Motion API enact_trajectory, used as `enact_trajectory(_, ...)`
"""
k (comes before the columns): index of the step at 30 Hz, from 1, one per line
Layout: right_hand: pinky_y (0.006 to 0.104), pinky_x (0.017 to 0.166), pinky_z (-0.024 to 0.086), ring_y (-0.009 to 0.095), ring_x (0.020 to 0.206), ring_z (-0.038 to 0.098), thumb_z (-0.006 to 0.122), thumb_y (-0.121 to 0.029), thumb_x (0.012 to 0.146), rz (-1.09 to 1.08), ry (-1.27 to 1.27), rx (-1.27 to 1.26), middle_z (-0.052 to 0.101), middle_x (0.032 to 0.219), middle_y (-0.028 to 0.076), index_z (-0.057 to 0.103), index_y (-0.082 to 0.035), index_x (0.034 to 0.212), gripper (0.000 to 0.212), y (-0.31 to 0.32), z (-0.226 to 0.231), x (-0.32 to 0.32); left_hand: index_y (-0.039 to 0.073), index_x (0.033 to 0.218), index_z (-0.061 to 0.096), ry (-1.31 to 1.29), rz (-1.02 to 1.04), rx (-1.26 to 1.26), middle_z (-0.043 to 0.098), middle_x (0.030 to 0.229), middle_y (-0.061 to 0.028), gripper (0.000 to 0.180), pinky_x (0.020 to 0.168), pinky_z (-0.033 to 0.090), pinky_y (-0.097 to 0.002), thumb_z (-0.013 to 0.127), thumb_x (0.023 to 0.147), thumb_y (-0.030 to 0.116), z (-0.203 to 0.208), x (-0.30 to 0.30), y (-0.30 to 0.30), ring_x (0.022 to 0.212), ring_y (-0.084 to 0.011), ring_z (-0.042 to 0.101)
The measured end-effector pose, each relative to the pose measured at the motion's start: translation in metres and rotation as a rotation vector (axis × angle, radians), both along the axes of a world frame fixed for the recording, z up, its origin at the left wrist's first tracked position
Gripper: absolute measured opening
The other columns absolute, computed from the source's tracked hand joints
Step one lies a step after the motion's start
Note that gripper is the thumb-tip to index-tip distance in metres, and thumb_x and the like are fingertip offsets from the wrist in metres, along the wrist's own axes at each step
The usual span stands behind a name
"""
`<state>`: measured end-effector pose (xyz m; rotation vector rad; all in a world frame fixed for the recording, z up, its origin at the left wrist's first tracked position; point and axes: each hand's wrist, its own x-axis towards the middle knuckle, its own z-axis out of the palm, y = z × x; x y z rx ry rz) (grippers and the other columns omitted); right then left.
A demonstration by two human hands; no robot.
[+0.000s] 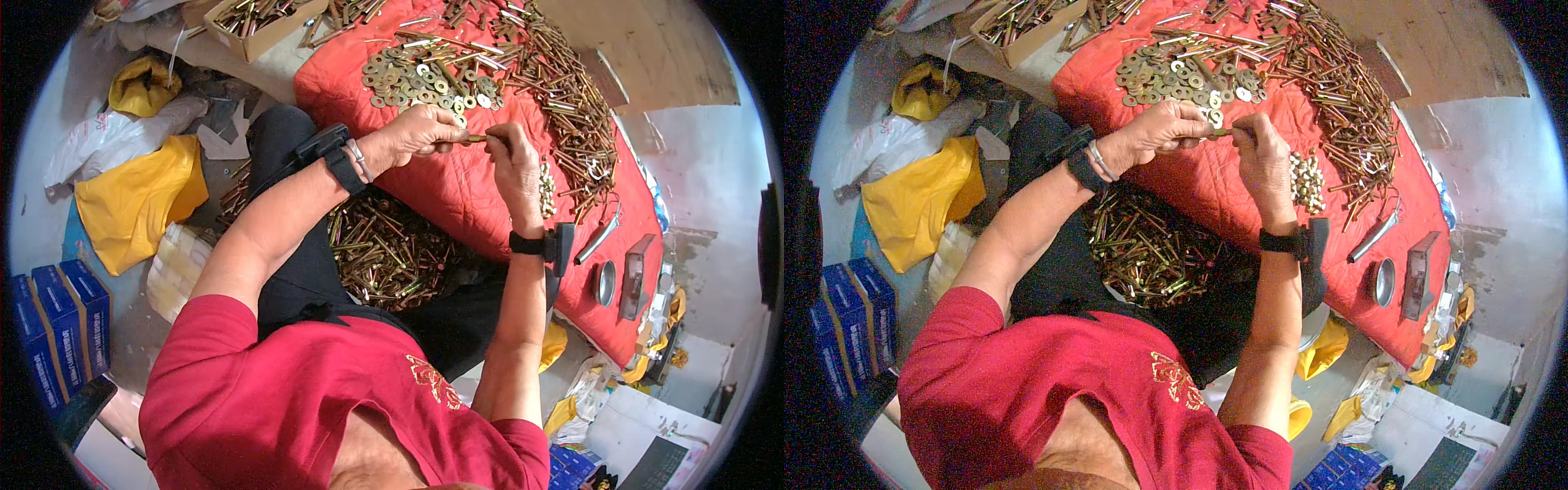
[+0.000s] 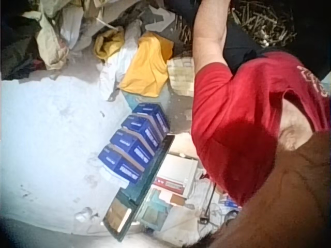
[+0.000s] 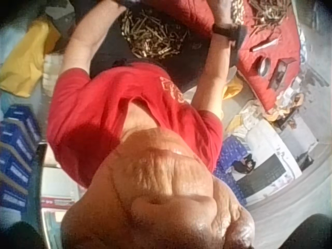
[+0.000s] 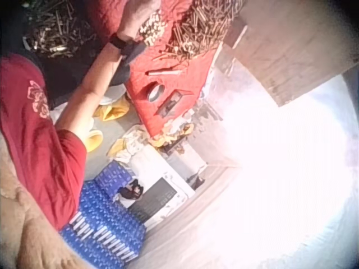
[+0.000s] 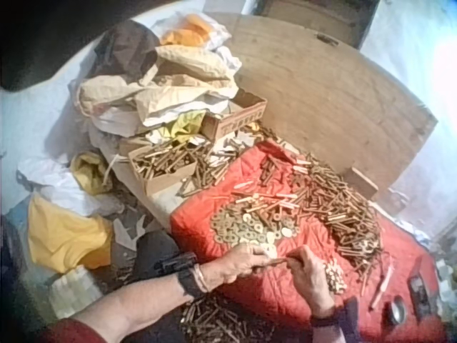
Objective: Assembling washers onto long metal bolts by hand.
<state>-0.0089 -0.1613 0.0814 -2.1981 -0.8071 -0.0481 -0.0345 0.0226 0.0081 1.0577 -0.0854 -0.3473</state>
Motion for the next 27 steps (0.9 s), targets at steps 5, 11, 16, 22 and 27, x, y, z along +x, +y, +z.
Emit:
enact_trajectory(5, 0.0261, 0.062, 0.045, 0.015, 0.070, 0.057, 0.057, 0.005, 0.081, 0.164, -0.066, 0.160, 0.058, 0.078, 0.007, 0.057, -0.001, 0.088, 0.009, -0.003, 0.006, 0.003, 0.000, 0.092, 0.063, 0.116, -0.272, -0.240, 0.050, 0.060, 0.0041, 0.023, 0.032, 0.018, -0.0133, 0.060, 0.088, 0.023, 0.001, 0.008, 0.011, 0.040, 0.0014, 0.034)
enact_trajectory(11, 0.0330, 0.052, 0.043, 0.020, 0.053, 0.056, 0.047, -0.021, 0.094, -0.119, -0.008, -0.174, 0.058, 0.062, 0.009, 0.059, 0.000, 0.088, 0.024, -0.006, -0.013, 0.007, 0.005, 0.083, 0.066, -0.566, 0.350, 0.480, 0.056, 0.064, 0.0042, 0.014, 0.056, 0.040, -0.0210, 0.061, 0.087, 0.017, -0.002, 0.003, -0.008, 0.059, -0.0035, 0.048)
enact_trajectory(16, 0.0291, 0.068, 0.045, 0.018, 0.072, 0.057, 0.048, -0.023, 0.094, -0.089, 0.049, 0.073, 0.060, 0.076, 0.013, 0.061, -0.005, 0.108, 0.027, -0.011, -0.011, 0.011, 0.004, 0.082, 0.067, -0.386, 0.209, 0.377, 0.056, 0.063, 0.0039, 0.014, 0.054, 0.040, -0.0209, 0.062, 0.087, 0.016, 0.004, 0.003, -0.004, 0.059, -0.0041, 0.049)
enact_trajectory(22, 0.0290, 0.060, 0.045, 0.017, 0.064, 0.055, 0.057, -0.011, 0.089, -0.030, -0.122, 0.058, 0.058, 0.071, 0.011, 0.047, -0.010, 0.127, 0.040, 0.006, -0.009, 0.008, 0.004, 0.081, 0.066, -0.240, 0.182, 0.192, 0.056, 0.064, 0.0034, 0.014, 0.051, 0.039, -0.0195, 0.062, 0.086, 0.016, -0.002, 0.005, -0.006, 0.057, -0.0048, 0.050)
enact_trajectory(27, 0.0308, 0.051, 0.042, 0.016, 0.054, 0.051, 0.057, -0.012, 0.089, -0.199, -0.061, 0.042, 0.055, 0.064, 0.007, 0.047, -0.008, 0.128, 0.040, 0.012, 0.006, -0.005, 0.006, 0.081, 0.066, -0.262, 0.164, 0.202, 0.056, 0.064, 0.0037, 0.013, 0.050, 0.037, -0.0196, 0.063, 0.086, 0.017, 0.001, 0.006, -0.003, 0.056, -0.0043, 0.049)
